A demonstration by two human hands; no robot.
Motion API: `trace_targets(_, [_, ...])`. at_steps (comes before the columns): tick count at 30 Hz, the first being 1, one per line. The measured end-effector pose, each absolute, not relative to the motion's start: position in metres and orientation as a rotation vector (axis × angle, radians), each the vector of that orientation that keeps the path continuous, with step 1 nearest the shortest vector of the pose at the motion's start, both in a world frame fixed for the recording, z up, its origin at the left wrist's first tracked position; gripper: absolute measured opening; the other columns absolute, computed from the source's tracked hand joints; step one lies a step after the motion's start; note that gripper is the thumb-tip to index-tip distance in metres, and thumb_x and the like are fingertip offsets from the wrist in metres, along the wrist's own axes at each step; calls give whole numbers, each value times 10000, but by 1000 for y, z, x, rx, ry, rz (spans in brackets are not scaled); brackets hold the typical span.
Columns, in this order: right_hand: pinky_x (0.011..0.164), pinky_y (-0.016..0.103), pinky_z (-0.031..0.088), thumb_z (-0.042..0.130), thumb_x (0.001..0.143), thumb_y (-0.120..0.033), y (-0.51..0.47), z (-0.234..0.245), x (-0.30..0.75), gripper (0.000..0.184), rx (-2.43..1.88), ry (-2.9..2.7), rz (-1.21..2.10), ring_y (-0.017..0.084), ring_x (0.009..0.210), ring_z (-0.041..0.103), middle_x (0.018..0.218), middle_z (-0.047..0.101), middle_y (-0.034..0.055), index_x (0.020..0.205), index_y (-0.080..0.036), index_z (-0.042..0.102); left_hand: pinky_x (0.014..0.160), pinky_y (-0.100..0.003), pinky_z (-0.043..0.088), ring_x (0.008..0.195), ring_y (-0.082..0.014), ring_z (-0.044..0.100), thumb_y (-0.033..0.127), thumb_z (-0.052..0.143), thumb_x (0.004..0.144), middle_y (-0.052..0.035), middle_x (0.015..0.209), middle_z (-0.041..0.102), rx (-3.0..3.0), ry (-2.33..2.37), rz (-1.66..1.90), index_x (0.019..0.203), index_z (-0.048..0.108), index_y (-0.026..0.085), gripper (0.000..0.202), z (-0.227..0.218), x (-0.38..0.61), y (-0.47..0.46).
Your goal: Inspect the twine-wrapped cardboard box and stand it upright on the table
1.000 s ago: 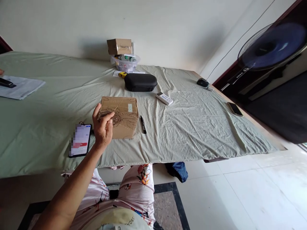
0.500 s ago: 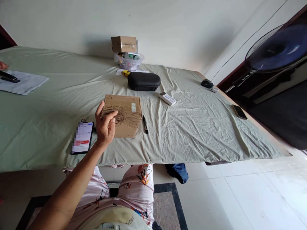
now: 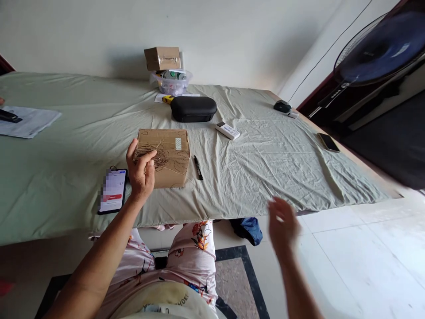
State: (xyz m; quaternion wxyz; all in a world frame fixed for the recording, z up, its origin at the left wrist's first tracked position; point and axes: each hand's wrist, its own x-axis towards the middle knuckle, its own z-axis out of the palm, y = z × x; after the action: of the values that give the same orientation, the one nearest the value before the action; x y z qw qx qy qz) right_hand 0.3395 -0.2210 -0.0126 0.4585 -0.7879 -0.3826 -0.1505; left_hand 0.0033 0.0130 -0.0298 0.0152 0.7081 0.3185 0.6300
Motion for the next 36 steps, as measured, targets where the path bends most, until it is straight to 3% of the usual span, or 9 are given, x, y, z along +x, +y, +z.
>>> trace_targets(2, [789, 473, 680, 663, 955, -592, -166, -10, 302, 394, -1676, -1239, -290, 281, 938, 800, 1060, 822, 133, 1116, -250, 774, 1307, -459, 400, 1619, -277, 435, 362, 466, 1127, -174, 1714, 422, 2206, 985, 1957, 1263, 738, 207, 341, -28, 2, 12])
trace_targets(5, [1129, 576, 585, 729, 958, -518, -85, 3, 227, 367, -1380, -1510, -312, 311, 1277, 713, 1328, 754, 108, 1263, -314, 751, 1309, -487, 400, 1620, -284, 434, 378, 470, 1126, -169, 1712, 428, 2197, 1020, 1911, 1265, 744, 215, 347, -28, 0, 11])
trace_targets(7, [1215, 571, 534, 756, 946, -549, -46, 8, 185, 381, -1262, -1554, -229, 312, 1380, 641, 1417, 686, 96, 1258, -331, 745, 1313, -507, 395, 1610, -289, 446, 406, 458, 1128, -170, 1715, 425, 2183, 1064, 1883, 1272, 746, 218, 373, -28, 0, 11])
trace_targets(9, [1267, 583, 496, 765, 928, -596, -22, 6, 161, 392, -1204, -1499, -170, 338, 1457, 575, 1382, 658, 119, 1183, -298, 760, 1313, -512, 394, 1599, -292, 460, 423, 445, 1130, -177, 1712, 427, 2175, 1100, 1877, 1272, 750, 211, 399, -28, 1, 10])
trace_targets(12, [1271, 591, 503, 730, 962, -575, -12, -3, 156, 341, -1163, -1449, -188, 342, 1468, 576, 1325, 672, 125, 1134, -284, 775, 1311, -504, 401, 1607, -296, 448, 409, 442, 1131, -183, 1716, 425, 2182, 1102, 1889, 1283, 750, 199, 403, -27, 3, 9])
trace_targets(18, [1242, 568, 538, 497, 1112, -389, -23, -1, 191, 296, -1004, -1580, -102, 275, 1436, 647, 1323, 769, 79, 1197, -287, 761, 1290, -445, 437, 1580, -261, 484, 365, 510, 1118, -139, 1686, 473, 2160, 1052, 1899, 1248, 773, 225, 325, -25, 0, 8])
trace_targets(27, [1287, 575, 481, 503, 1102, -442, -16, -9, 186, 271, -884, -1389, 78, 262, 1384, 669, 1191, 782, 70, 1041, -273, 706, 1217, -390, 487, 1411, -216, 624, 378, 423, 1146, -145, 1502, 655, 2004, 1058, 1975, 1281, 728, 219, 369, -21, 0, 10])
trace_targets(36, [1310, 595, 451, 482, 1097, -469, -13, -12, 184, 290, -872, -1379, 78, 263, 1340, 676, 1174, 769, 65, 1029, -280, 691, 1200, -420, 502, 1382, -229, 653, 433, 419, 1143, -142, 1454, 698, 1877, 1020, 2006, 1292, 692, 221, 376, -22, 2, 13])
